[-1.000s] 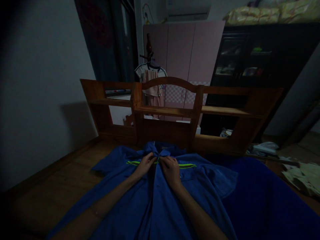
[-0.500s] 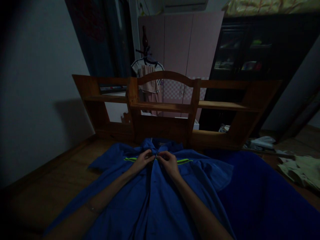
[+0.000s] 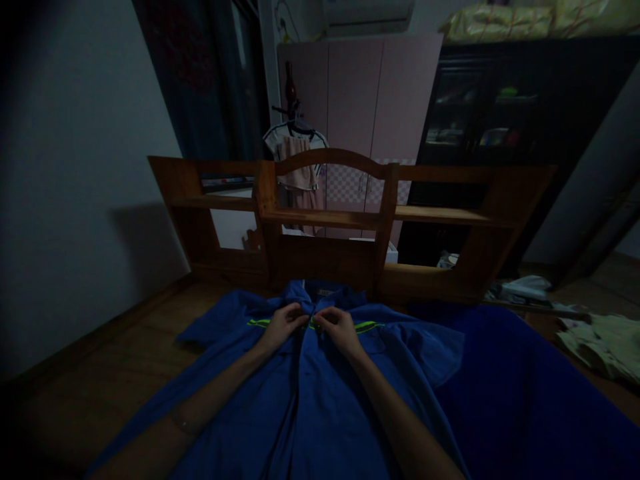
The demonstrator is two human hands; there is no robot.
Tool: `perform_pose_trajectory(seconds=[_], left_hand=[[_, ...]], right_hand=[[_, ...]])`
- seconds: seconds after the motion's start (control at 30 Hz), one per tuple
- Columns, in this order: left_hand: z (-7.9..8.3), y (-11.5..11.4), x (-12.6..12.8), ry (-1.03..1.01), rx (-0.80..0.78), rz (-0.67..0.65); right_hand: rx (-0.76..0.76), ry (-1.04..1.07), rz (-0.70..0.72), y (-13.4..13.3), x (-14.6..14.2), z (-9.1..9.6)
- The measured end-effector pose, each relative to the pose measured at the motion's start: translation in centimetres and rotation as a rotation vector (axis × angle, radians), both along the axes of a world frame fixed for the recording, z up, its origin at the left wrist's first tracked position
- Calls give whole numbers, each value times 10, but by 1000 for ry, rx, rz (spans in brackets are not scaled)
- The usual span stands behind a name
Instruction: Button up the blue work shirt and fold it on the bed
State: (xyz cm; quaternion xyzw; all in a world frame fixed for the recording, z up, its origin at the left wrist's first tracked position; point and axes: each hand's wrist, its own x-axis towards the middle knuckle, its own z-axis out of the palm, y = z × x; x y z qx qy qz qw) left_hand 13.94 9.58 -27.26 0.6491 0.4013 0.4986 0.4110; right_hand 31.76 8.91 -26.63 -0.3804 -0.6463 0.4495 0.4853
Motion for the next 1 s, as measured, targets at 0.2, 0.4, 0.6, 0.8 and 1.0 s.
perform_pose_trajectory(seconds=[0.2,0.4,0.6,0.8,1.0], left_hand=[[0,0,0,-50,-11,-22],[1,-1,1,-128,-82,-49],[2,-11,8,-204,-173,93],[7,-25,15,-180,-153,153],[5,-21,14,-166,-176,122]], right_hand=[[-24,-24,57,0,6,3],[12,-65,41,-1,5,2],[70,-167,-9,0,2,0],[195,-289,-145,-11,-7,-2],[302,-370,-215,-19,-12,-2]])
